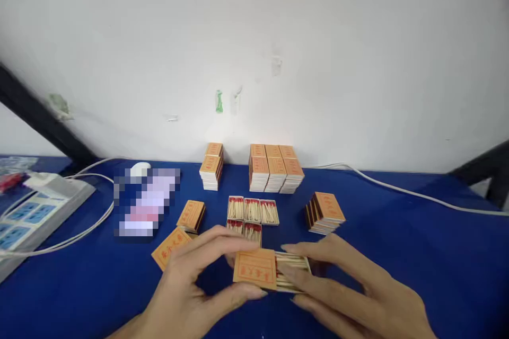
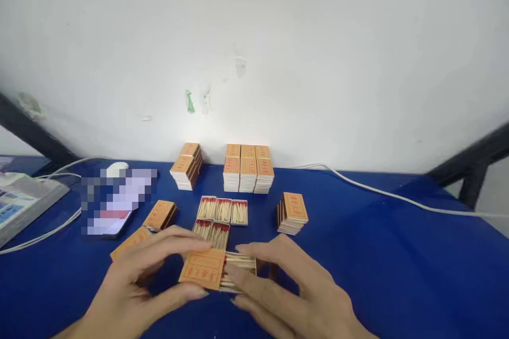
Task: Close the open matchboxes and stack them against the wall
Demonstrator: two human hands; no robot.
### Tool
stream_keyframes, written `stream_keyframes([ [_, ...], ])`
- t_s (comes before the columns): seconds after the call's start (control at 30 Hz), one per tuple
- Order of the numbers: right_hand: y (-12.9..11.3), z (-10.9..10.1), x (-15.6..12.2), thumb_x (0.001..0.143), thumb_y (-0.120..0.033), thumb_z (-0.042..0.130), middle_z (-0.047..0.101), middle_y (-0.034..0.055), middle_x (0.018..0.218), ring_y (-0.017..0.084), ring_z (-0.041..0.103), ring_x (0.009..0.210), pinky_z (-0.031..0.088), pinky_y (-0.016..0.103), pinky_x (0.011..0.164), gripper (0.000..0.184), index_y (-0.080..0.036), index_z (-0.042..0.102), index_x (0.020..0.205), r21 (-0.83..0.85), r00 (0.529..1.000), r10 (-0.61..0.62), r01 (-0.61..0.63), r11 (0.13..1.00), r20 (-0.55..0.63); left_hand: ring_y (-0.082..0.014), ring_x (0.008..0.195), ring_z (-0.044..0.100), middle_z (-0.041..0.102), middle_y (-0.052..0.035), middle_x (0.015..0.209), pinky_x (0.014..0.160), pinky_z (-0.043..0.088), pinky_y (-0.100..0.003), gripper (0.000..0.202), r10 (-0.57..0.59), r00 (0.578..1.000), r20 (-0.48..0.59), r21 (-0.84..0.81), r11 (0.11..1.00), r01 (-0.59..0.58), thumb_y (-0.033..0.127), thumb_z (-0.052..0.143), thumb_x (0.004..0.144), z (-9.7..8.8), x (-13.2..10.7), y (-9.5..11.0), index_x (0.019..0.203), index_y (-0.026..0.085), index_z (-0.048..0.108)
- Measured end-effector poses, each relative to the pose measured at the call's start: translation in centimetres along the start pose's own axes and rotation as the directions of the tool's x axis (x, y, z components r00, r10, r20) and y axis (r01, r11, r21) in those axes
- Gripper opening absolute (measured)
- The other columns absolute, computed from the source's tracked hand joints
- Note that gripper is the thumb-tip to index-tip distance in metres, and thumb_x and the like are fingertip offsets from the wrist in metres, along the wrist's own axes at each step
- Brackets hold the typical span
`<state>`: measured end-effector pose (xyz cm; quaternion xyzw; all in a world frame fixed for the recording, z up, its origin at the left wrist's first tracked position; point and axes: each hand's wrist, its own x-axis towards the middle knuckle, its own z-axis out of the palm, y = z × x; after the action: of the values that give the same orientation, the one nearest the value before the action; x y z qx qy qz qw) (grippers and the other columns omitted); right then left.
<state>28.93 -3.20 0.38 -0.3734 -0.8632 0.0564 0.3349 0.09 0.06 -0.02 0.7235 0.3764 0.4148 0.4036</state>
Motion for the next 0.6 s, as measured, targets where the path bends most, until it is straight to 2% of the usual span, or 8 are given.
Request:
stream_keyframes([
  [0.1,-0.2,-0.1,0.0,0.11,-0.023,0.07,0.082,0.007,0.127,0.016,0.083,0.094,0.071,0.019,0.084,0.028,-0.029,0.08,0.134,0.01,1.0,0.007,-0.007,1.0,-0.013,-0.0112,0.107,0.078,0.082,0.0069,0.119,0.099,0.059,-0.016,0.041,0.029,1.0,0.0,0.003,1.0,-0.029,0.034,0.096,0.092,0.1,0.1,-0.2,0.129,0.043,0.081],
  [0.23,-0.6,0.0,0.6,0.104,-0.028,0.079,0.087,0.0074,0.119,0.022,0.087,0.098,0.073,0.027,0.091,0.023,-0.026,0.083,0.127,0.004,0.993,-0.003,0.003,1.0,-0.116,-0.0125,0.107,0.079,0.082,0.0049,0.12,0.097,0.06,-0.017,0.044,0.075,0.997,0.0,-0.012,0.997,-0.075,0.033,0.097,0.09,0.0,0.0,-0.5,0.13,0.041,0.08],
  [0.33,-0.8,0.3,1.0,0.104,-0.034,0.081,0.088,0.0079,0.113,0.022,0.087,0.098,0.072,0.027,0.092,0.027,-0.023,0.08,0.128,0.04,0.988,-0.014,0.02,0.999,-0.152,-0.0131,0.107,0.08,0.082,0.004,0.118,0.097,0.061,-0.018,0.046,0.081,0.996,0.023,-0.007,0.997,-0.081,0.033,0.099,0.088,-0.1,0.1,-0.3,0.13,0.04,0.081],
  [0.5,-0.8,1.3,0.0,0.096,-0.039,0.09,0.088,0.0061,0.113,0.02,0.086,0.101,0.069,0.024,0.097,0.042,-0.023,0.074,0.132,0.089,0.993,0.014,-0.004,0.996,-0.119,-0.0149,0.098,0.081,0.084,0.0008,0.11,0.089,0.063,-0.019,0.044,0.094,0.991,0.091,-0.07,0.994,-0.088,0.035,0.101,0.085,0.2,0.6,0.4,0.126,0.034,0.085],
  [0.6,-0.9,1.9,-0.9,0.096,-0.046,0.089,0.084,0.007,0.116,0.022,0.084,0.102,0.069,0.027,0.095,0.051,-0.026,0.07,0.14,0.184,0.995,0.071,-0.057,0.981,-0.073,-0.0171,0.094,0.08,0.084,-0.0008,0.107,0.087,0.062,-0.023,0.048,0.097,0.984,0.152,-0.142,0.987,-0.075,0.035,0.104,0.082,0.4,0.4,-0.2,0.126,0.034,0.085],
])
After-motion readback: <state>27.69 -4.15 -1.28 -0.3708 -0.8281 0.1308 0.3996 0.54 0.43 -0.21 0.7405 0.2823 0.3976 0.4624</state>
